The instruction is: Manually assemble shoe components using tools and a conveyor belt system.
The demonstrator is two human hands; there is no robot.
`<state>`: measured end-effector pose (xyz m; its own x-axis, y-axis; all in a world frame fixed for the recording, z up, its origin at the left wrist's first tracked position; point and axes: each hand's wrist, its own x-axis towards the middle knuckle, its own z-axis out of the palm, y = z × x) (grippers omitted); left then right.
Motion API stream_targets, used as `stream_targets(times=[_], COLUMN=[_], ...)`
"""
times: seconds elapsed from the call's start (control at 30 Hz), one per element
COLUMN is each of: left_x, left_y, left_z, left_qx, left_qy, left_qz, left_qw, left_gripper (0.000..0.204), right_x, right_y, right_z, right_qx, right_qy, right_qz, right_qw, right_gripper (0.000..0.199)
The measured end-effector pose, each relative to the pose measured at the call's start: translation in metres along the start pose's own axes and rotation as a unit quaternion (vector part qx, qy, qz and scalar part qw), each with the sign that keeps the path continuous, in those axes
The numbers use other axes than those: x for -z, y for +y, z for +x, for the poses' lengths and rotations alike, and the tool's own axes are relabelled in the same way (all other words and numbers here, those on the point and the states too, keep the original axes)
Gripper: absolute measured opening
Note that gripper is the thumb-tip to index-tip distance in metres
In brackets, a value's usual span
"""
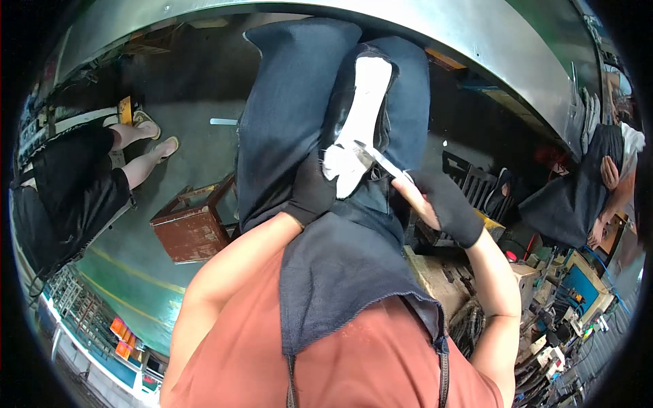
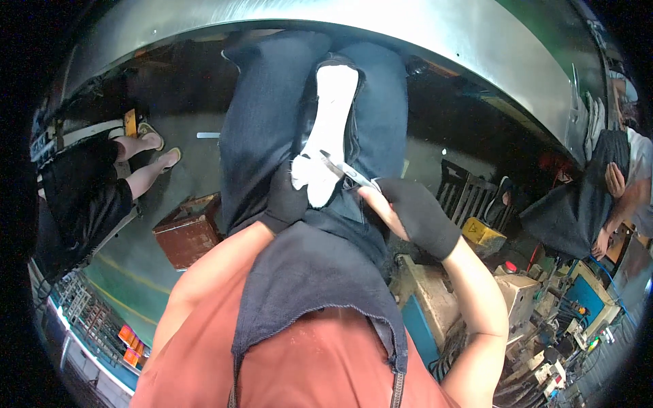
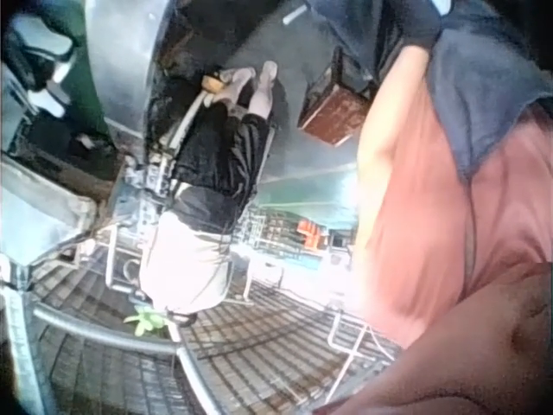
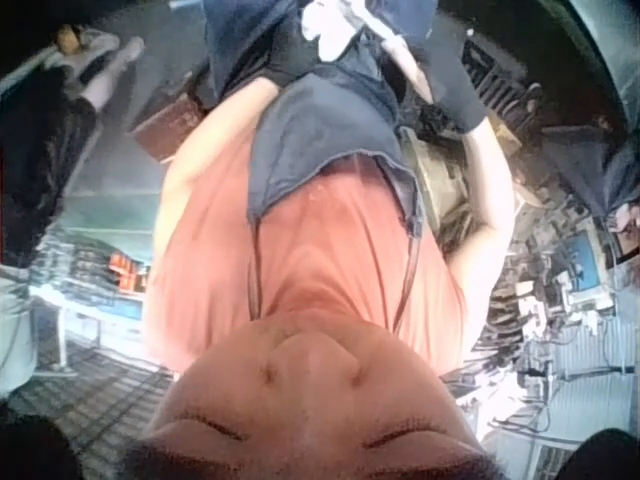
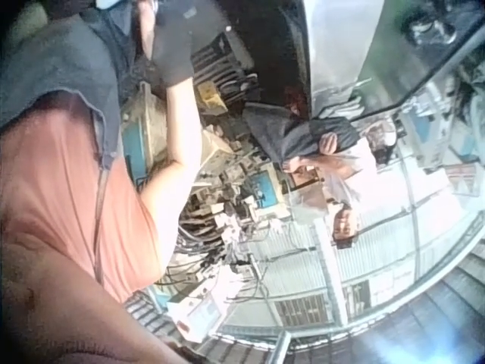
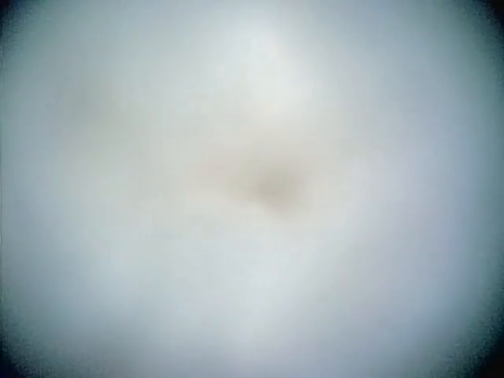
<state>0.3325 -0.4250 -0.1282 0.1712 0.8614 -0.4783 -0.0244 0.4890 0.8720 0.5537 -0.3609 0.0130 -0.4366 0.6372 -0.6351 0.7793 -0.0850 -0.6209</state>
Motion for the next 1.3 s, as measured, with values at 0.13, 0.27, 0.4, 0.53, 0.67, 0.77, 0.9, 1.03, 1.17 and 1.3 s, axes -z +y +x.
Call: stream_targets(times=[0.13,0.27,0.4,0.53,0.67,0.77,0.9,1.03,1.17,1.3], left_x=[0.006,0.008,0.013,0.012,0.000,0.056,0.019,0.026,-0.017,0.017], left_y=[-0.005,-0.017,0.018,0.014,0.034,-0.186,-0.017,0.027,0.023,0.008], left_z=[0.002,0.000,-0.007,-0.009,-0.002,-0.010,-0.004,-0.012,-0.042,-0.005], left_qx=[-0.025,-0.115,-0.178,-0.116,0.061,-0.021,0.092,0.140,0.093,-0.186], left_qy=[0.058,0.034,-0.078,-0.069,-0.036,-0.126,-0.240,-0.134,0.084,-0.116], left_qz=[0.217,0.228,0.115,0.045,-0.033,0.236,0.288,-0.320,-0.337,0.308], left_qw=[0.974,0.966,0.974,0.990,0.997,0.963,0.923,0.927,0.933,0.926], left_gripper=[0.036,0.036,0.040,0.039,0.039,0.039,0.045,0.057,0.048,0.073], right_x=[0.009,-0.006,0.007,0.019,0.024,0.013,-0.009,-0.008,-0.021,-0.033], right_y=[-0.059,-0.055,-0.013,-0.043,-0.053,-0.095,-0.023,-0.001,-0.065,-0.006], right_z=[-0.006,0.019,0.022,0.003,-0.003,-0.006,0.026,0.022,0.000,0.022], right_qx=[0.155,0.321,0.042,0.057,0.060,0.207,0.275,0.118,0.281,0.255], right_qy=[0.010,0.035,0.013,0.039,0.042,0.070,0.075,0.032,0.045,0.026], right_qz=[-0.089,-0.076,-0.135,-0.093,-0.059,-0.081,-0.082,-0.094,-0.164,-0.147], right_qw=[0.984,0.943,0.990,0.993,0.996,0.972,0.955,0.988,0.944,0.955], right_gripper=[0.037,0.039,0.041,0.042,0.039,0.035,0.034,0.045,0.042,0.042])
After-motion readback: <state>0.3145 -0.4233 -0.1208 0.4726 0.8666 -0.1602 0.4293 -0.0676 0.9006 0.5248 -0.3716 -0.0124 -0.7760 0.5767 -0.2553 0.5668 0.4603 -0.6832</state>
